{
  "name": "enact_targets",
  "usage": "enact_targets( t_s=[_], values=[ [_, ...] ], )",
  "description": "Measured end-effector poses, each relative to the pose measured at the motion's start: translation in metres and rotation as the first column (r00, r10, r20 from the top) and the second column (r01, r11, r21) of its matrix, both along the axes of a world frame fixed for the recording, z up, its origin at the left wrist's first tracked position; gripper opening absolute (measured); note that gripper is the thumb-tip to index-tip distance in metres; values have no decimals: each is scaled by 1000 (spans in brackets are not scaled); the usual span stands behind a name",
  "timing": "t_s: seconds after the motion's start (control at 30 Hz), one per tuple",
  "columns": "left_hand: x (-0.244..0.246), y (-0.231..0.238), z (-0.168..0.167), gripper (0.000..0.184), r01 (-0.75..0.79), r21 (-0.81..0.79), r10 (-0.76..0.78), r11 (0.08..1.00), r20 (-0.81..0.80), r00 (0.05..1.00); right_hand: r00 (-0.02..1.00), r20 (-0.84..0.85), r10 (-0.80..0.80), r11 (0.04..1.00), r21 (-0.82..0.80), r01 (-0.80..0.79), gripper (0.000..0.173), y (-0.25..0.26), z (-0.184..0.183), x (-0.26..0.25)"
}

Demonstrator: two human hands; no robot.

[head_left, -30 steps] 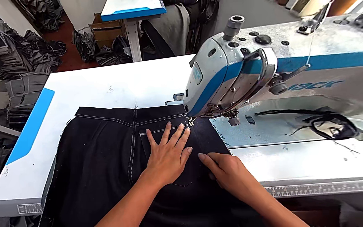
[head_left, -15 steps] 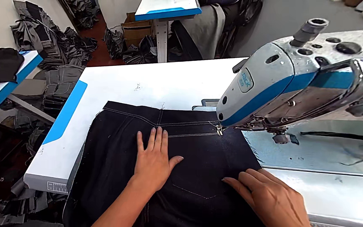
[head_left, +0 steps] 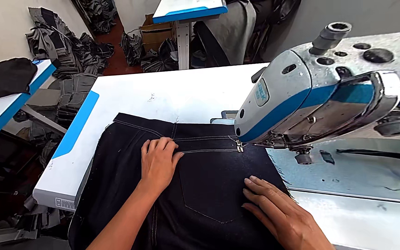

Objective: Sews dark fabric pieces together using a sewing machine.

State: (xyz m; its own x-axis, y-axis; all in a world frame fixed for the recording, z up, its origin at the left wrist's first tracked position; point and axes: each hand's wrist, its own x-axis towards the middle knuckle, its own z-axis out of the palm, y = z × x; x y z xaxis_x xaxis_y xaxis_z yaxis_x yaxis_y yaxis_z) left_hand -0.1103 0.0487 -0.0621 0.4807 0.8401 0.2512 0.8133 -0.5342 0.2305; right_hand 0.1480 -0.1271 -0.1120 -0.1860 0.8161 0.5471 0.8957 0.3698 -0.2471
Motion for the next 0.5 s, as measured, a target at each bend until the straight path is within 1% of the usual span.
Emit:
enact_targets(
  t_s=[0.07, 0.1, 0.17, 0.3, 0.5],
  values=[
    [7, 9, 14, 27, -56, -153, 62, 987, 29, 998, 1000, -10, -4, 1000, -1, 4, 32, -1, 1, 0],
    [9, 13, 20, 27, -84, -231, 92, 969, 21, 996, 1000, -16, -5, 1000, -6, 5, 32, -1, 1, 0],
    [11, 17, 27, 27, -123, -329, 125, 936, -15, 992, 1000, -28, -1, 1000, -21, 0, 33, -2, 2, 0],
    [14, 25, 34, 29, -153, -446, 131, 882, -81, 988, 998, -66, 20, 999, -49, -23, 34, -2, -1, 2],
    [18, 29, 39, 29, -178, -483, 137, 857, -121, 983, 992, -123, 21, 998, -52, -27, 34, -3, -2, 3]
  ],
)
